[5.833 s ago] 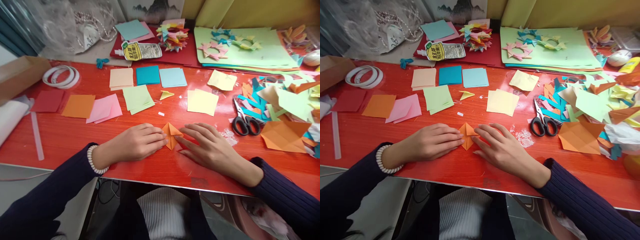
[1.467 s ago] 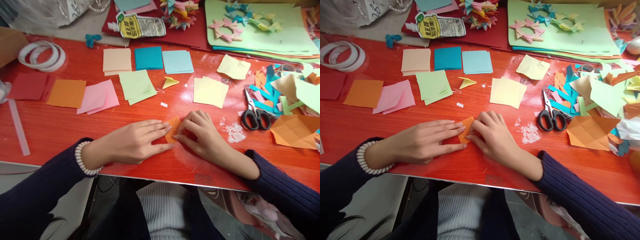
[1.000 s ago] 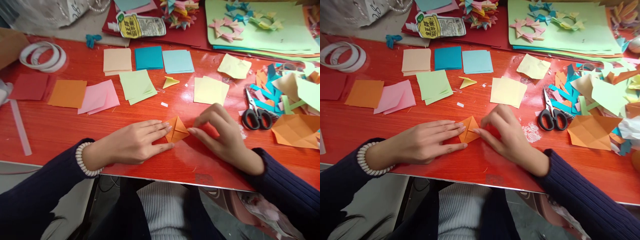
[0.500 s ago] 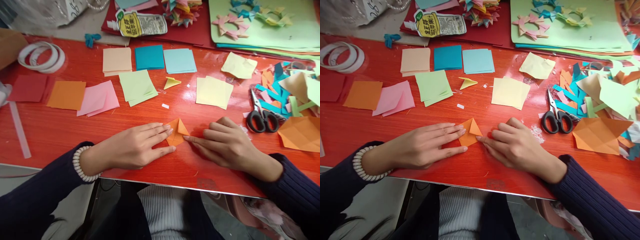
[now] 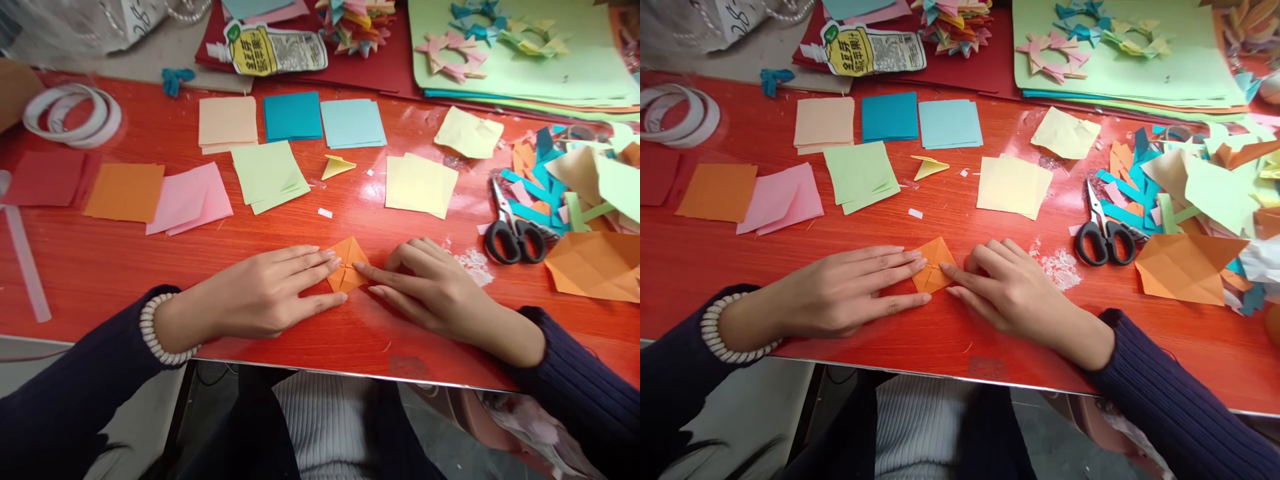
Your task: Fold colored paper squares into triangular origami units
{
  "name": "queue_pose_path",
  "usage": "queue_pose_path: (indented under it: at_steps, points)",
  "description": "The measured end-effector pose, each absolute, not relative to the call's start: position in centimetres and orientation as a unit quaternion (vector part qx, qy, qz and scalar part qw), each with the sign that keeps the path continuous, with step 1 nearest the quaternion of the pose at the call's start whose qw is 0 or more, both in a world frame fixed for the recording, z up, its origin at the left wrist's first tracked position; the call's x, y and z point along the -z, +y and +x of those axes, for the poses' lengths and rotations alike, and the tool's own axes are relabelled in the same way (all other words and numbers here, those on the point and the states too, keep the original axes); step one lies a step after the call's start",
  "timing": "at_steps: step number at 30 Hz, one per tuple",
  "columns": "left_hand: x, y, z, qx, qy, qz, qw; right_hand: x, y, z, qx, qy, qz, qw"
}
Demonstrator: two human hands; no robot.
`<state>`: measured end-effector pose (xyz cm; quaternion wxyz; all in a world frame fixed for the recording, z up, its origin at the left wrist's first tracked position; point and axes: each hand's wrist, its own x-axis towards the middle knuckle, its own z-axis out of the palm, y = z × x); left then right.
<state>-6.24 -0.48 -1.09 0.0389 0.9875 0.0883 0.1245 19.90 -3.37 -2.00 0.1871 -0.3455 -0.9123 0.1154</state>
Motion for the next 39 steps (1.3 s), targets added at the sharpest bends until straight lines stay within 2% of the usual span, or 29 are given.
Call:
queue_pose_path:
  at_steps: [9,22,26,30,36,39]
  points:
    - [1.1,-0.4,-5.9,-0.161,0.073,0.983,-0.046,2.4,-4.3,18.4,0.001,-0.907,-0.376,0.189]
    - [1.1,-0.8,-5.9,-0.142,0.062,0.977,-0.144,2.3,-4.2,18.0,-0.071,-0.921,-0.319,0.214]
    - [1.3,-0.9,-5.7,-0.177,0.102,0.974,-0.098,2.4,-4.0,18.3,-0.074,-0.92,-0.323,0.209]
    - [1.4,-0.9,-5.4,-0.184,0.204,0.961,-0.012,2.4,-3.6,17.9,-0.072,-0.91,-0.343,0.219]
    - [1.3,-0.8,-4.6,-0.171,0.325,0.919,0.144,2.2,-3.0,16.7,-0.189,-0.847,-0.426,0.257]
    - [1.4,-0.7,-4.0,-0.171,0.373,0.894,0.182,1.9,-2.8,16.3,-0.211,-0.824,-0.462,0.252]
